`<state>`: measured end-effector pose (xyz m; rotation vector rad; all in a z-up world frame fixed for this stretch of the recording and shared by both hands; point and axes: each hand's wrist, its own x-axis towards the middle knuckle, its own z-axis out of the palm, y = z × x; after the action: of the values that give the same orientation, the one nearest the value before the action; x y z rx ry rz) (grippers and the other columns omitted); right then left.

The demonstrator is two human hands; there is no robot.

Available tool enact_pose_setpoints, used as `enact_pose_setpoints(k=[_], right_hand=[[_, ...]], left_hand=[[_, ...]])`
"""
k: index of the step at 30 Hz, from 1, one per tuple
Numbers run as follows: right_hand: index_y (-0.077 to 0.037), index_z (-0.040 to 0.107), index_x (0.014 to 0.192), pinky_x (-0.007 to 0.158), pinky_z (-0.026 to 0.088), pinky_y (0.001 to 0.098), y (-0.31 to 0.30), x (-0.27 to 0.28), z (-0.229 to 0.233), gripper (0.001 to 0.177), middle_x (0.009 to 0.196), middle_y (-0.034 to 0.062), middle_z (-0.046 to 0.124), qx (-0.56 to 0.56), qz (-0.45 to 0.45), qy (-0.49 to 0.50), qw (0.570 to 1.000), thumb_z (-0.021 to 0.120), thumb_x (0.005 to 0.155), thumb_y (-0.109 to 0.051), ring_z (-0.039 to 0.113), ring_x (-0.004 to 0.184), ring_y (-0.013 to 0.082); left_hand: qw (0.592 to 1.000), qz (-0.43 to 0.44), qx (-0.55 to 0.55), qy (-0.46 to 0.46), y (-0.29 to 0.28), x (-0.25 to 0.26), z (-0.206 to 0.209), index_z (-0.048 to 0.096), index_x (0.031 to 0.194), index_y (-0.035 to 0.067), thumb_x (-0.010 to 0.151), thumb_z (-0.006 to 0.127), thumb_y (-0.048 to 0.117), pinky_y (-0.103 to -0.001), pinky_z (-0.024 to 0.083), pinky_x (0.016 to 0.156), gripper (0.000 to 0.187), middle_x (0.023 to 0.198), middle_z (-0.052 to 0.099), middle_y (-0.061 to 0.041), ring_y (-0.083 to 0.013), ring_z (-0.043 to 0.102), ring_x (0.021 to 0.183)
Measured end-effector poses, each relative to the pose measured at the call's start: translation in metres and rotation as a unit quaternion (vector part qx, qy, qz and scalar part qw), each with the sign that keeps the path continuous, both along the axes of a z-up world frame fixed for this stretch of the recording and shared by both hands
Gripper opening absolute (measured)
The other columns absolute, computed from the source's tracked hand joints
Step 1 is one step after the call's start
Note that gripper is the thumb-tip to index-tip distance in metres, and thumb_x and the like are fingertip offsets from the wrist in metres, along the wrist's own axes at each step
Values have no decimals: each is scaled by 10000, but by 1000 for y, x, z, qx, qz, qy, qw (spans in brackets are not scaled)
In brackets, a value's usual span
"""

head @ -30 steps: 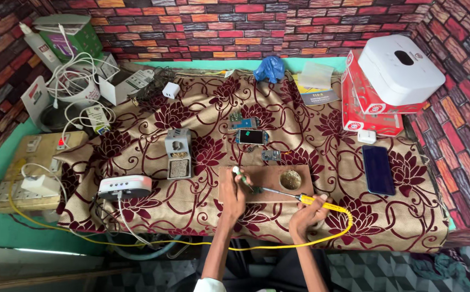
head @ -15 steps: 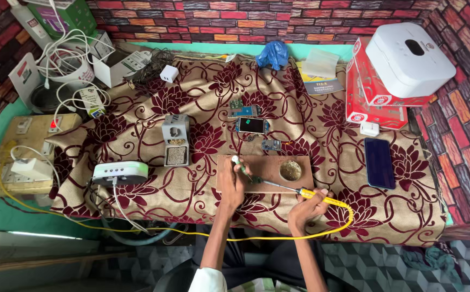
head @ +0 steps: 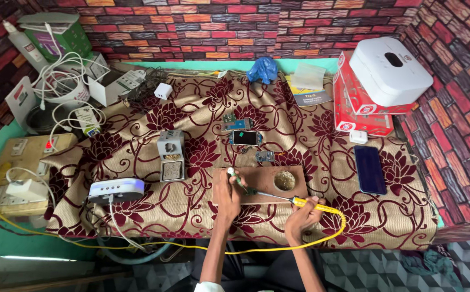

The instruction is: The person uses a soldering iron and solder wire to attach components to a small green circuit board. They repeatedly heat joints and apply solder while holding the board steady on a wooden work surface.

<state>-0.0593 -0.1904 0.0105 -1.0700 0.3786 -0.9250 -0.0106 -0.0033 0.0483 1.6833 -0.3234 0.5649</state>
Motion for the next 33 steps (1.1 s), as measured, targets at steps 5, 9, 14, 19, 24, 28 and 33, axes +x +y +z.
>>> enact_pose_setpoints(k=[5,9,14,19,24,28,33], right_hand=[[-83,414,897,493,392,246,1,-1,17,225,726,-13,439,-59,1,7,998,474,1090,-181,426,603,58],[-55,480,865,484,401,260,0,-5,30,219,627,13,513,-279,-49,56,957,476,1066,-143,503,511,90],[-43,464,792,477,307,323,-6,4,43,262,597,52,524,-415,-28,-1,909,530,1044,-67,413,465,133],[-33,474,800,410,329,337,2,0,72,226,553,69,552,-468,64,5,881,540,1015,-49,464,422,136],[-17,468,868,504,382,364,11,-3,110,201,650,106,564,-545,91,7,833,546,1050,-52,532,550,184],[-22,468,873,495,401,376,15,6,132,206,656,105,564,-551,167,14,818,563,1041,-95,539,527,216],[-66,533,825,464,425,418,21,2,148,245,549,110,561,-617,176,136,755,620,1006,-206,569,460,275]], left_hand=[[1000,-11,-2,-1,0,4,-6,538,1053,42,1062,257,91,-298,551,553,285,811,712,-89,-143,674,611],[1000,-12,-8,7,1,-2,2,542,1050,34,1039,272,74,-292,567,517,273,796,709,-103,-158,658,599],[999,-20,-32,-10,3,-10,14,519,1053,14,1057,323,41,-312,600,618,199,828,697,-118,-187,705,703],[999,-23,-20,12,3,-6,21,519,1088,15,1036,286,24,-310,589,671,239,845,684,-92,-178,694,712],[1000,-9,-25,12,6,-16,22,538,1078,-25,999,365,-9,-332,563,677,191,856,667,-139,-229,688,745],[1000,-2,-5,-6,6,-15,27,543,1081,-4,994,351,-3,-334,552,699,211,830,688,-116,-227,675,764],[1000,-8,-11,3,8,-18,33,558,1077,2,1013,371,22,-344,543,706,199,834,687,-125,-235,660,780]])
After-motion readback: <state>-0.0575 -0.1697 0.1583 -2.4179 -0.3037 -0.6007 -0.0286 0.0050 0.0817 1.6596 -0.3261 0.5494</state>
